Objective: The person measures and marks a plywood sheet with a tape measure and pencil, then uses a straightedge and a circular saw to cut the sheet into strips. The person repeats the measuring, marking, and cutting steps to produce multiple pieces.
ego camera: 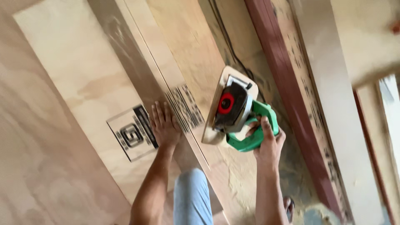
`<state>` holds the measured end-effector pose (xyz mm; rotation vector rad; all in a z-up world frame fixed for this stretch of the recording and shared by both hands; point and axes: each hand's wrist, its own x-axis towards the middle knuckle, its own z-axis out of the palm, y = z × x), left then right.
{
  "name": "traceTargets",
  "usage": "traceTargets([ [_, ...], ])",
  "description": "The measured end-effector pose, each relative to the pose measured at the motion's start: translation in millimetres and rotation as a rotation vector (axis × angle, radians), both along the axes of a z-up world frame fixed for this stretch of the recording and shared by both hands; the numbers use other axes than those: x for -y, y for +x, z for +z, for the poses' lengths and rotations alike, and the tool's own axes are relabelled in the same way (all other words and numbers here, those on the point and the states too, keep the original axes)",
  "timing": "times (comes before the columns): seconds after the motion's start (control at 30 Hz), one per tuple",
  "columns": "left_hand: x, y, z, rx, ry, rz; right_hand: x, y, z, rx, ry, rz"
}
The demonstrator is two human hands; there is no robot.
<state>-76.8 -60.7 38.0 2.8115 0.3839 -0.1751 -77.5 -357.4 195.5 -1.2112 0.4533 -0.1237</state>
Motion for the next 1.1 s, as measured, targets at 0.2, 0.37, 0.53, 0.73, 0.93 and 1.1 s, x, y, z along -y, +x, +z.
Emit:
traceTargets([
  [0.2, 6.1, -27.6, -31.3, -0.074, 0.062, -0.009, 33.3, -88.6, -32.1, -0.022, 0.117, -0.084],
  [0.37, 9.1, -28.3, -34.7, 0.003, 0.083, -0.043, 55.0, -122.8, -51.6, -0.064, 0.199, -0.144],
  [0.53, 3.6, -32.5, -34.8, 0.005, 0.049, -0.021, 75.9, -87.5, -62.2, -0.058, 0.256, -0.243],
  [0.73, 7.4, -31.2, -27.0, 0.161, 0.056, -0.073, 122.1, -38.1, -47.2, 0.062, 0.320, -0.321],
  [0.93, 5.0, -31.8, -36.9, 0.243, 0.054, -0.087, 223.0, 36.7, -66.3, 0.322, 0.604, -0.324],
  [1.1, 7.5, -26.5, -38.1, 0.212, 0.061, -0.063, 296.4, 107.9, -101.6, 0.490, 0.751, -0.353],
])
